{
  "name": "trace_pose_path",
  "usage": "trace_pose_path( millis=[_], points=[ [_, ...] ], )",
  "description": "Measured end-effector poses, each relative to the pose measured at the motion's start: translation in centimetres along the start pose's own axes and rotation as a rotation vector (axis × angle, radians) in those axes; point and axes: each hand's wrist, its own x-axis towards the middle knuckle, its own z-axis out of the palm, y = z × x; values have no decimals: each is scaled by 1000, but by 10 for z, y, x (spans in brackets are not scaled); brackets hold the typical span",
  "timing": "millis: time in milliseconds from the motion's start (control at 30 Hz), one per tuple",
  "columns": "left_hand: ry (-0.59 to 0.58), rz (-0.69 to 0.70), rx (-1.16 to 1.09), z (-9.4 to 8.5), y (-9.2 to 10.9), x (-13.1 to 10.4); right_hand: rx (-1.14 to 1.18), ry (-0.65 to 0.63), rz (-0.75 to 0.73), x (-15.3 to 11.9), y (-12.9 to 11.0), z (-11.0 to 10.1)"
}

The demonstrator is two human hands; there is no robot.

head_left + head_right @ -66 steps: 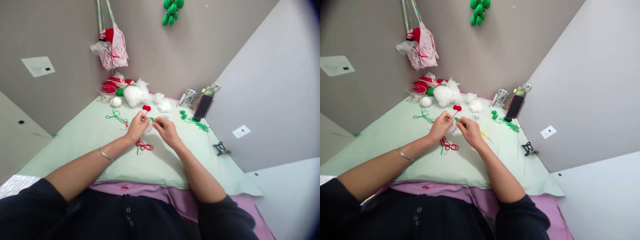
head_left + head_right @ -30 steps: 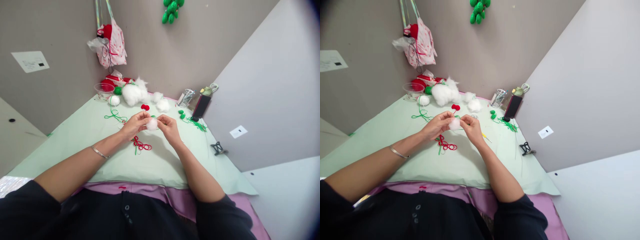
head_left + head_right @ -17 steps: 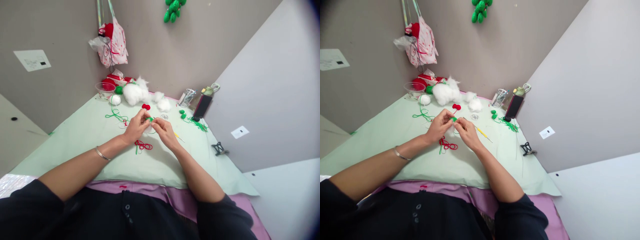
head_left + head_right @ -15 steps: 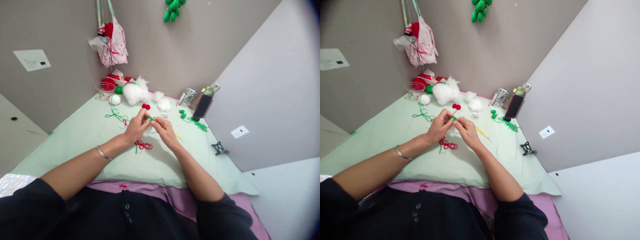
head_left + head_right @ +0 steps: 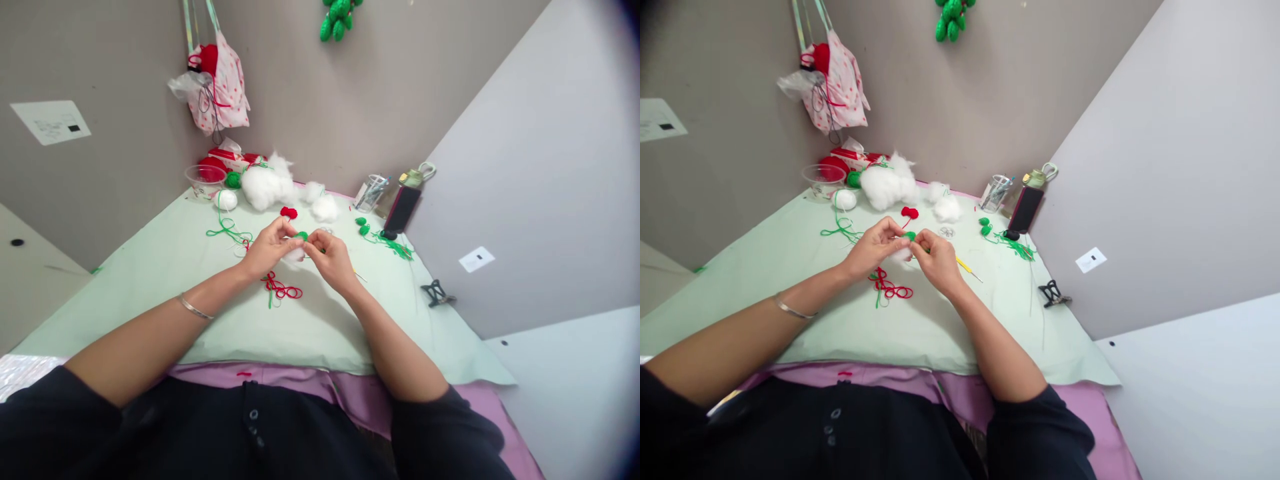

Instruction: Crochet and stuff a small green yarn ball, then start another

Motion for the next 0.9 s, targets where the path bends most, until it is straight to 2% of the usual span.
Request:
trace_pose_path(
  millis=[100, 200, 267, 367, 567, 733, 900],
  points=[
    [37, -33, -4, -1, -2, 2, 44, -128, -10, -2, -3, -2],
    [95, -80, -2, 1, -5, 3, -29, -160, -60, -4, -4, 1],
    [96, -127, -23, 3, -6, 3, -94, -132, -94, -5, -2, 4],
    [73, -182, -91, 5, -4, 2, -143, -34, -65, -3, 2, 7],
    [-40, -218, -238, 7, 3, -2, -18, 117, 4, 10, 15, -2],
    [-79, -221, -252, 8, 1, -2, 32, 95, 7, 12, 14, -7],
    [-23, -178, -170, 7, -7, -1, 31, 58, -12, 5, 7, -2]
  ],
)
